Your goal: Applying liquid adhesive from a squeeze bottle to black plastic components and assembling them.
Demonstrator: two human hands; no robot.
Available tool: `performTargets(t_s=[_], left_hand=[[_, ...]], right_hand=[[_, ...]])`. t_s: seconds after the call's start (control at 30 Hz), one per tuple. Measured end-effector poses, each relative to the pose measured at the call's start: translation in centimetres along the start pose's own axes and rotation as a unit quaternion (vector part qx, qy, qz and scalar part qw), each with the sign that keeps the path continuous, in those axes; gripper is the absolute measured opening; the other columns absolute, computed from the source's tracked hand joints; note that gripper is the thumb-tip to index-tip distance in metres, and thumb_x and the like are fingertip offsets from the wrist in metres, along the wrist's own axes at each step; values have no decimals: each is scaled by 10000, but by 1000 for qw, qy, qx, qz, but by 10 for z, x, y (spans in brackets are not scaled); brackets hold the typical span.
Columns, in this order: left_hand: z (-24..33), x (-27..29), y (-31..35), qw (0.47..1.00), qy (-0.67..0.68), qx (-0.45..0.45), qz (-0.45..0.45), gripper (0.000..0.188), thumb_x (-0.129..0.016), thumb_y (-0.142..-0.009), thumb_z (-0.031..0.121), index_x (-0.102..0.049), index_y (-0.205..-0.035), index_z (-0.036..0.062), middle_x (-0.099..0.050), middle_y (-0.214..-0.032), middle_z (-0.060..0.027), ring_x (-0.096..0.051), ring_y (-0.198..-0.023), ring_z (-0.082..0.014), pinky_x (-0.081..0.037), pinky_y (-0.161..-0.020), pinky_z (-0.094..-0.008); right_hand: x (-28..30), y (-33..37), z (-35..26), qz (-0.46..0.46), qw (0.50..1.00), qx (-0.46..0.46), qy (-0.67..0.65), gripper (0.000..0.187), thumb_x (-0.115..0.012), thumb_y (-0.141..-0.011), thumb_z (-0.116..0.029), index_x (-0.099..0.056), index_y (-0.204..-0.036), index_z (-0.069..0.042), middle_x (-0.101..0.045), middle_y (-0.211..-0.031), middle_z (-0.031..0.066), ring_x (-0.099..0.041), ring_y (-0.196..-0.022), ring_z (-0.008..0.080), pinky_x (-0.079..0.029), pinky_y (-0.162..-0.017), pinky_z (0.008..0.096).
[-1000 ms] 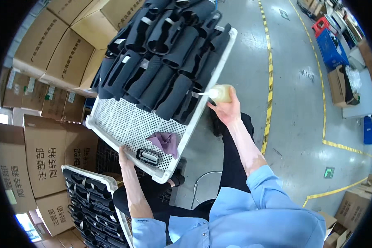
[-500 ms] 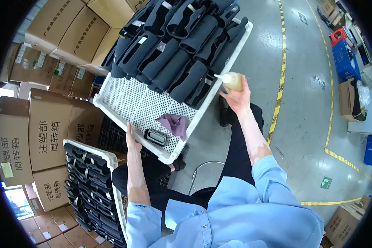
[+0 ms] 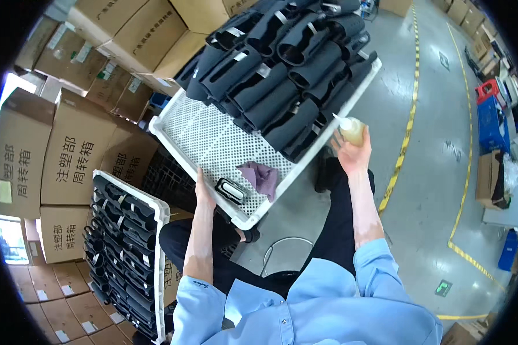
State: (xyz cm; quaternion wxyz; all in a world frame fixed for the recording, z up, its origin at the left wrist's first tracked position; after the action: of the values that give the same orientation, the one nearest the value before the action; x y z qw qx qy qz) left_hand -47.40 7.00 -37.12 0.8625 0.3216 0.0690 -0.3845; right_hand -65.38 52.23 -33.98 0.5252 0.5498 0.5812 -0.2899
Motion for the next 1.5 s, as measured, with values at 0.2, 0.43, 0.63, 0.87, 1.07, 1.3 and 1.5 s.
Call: performTargets(t_s=[0.2, 0.43, 0.63, 0.87, 1.07, 1.3, 1.5], left_hand=[[-10, 3, 17, 998, 25, 53, 33, 766, -614, -956, 536, -424, -1488, 19, -544, -1426, -184, -569, -1249, -305, -448, -1047, -427], [-10, -12, 26, 996, 68, 17, 47, 719, -626, -950, 511, -456, -1463, 37, -576, -1382, -161, -595, -1194, -290, -459, -1017, -408], [-7, -19, 31, 995, 99, -1, -22, 674, -633, -935, 493, -466, -1459, 104, -582, -1353, -137, -570, -1190, -306, -443, -999, -464], [-11, -16, 32, 994, 110, 6, 16, 659, -660, -918, 433, -468, -1438, 77, -589, -1311, -139, -575, -1144, -313, -435, -984, -466], [-18, -11, 30, 991, 119, 26, 51, 609, -695, -888, 438, -512, -1386, 139, -613, -1242, -124, -583, -1124, -289, -449, -959, -468], [-11, -15, 20, 994, 96, -18, 43, 619, -692, -883, 436, -500, -1394, 145, -602, -1256, -125, -585, -1112, -290, -452, -954, -469], [-20, -8, 26, 996, 74, 14, 41, 631, -674, -896, 442, -494, -1422, 143, -595, -1294, -126, -584, -1134, -284, -451, -960, -453]], right_hand=[[-27, -24, -32, 122, 979, 165, 5, 568, -655, -935, -510, -581, -1311, -90, -651, -1233, 109, -558, -1274, 320, -166, -1176, 527], [-29, -62, -53, 89, 975, 180, -92, 612, -651, -933, -537, -541, -1354, -106, -619, -1272, 110, -504, -1356, 355, -285, -1140, 514], [-26, -84, -57, 58, 968, 211, -124, 601, -612, -960, -536, -517, -1377, -114, -631, -1242, 104, -485, -1375, 351, -284, -1166, 513], [-14, -115, -62, -76, 958, 235, -144, 578, -582, -979, -528, -513, -1381, -120, -647, -1202, 97, -477, -1374, 369, -294, -1198, 489], [-15, -129, -68, -93, 964, 208, -134, 550, -571, -990, -507, -515, -1378, -121, -649, -1203, 96, -484, -1362, 394, -333, -1187, 462], [-33, -141, -58, -82, 961, 218, -150, 530, -553, -1004, -488, -513, -1382, -119, -650, -1198, 94, -498, -1349, 408, -354, -1168, 450], [-2, -137, -64, -90, 965, 197, -146, 535, -569, -992, -503, -521, -1364, -122, -649, -1201, 109, -518, -1331, 418, -345, -1152, 450]])
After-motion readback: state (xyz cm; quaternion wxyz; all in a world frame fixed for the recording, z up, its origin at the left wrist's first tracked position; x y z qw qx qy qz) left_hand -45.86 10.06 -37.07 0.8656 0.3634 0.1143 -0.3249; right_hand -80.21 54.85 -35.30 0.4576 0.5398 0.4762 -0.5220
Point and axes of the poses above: each hand's wrist, its own y-axis away from the middle knuckle, its own x-axis out of the back of the hand, z = x × y, the point moved 2 cm from there along -y, towards the middle knuckle
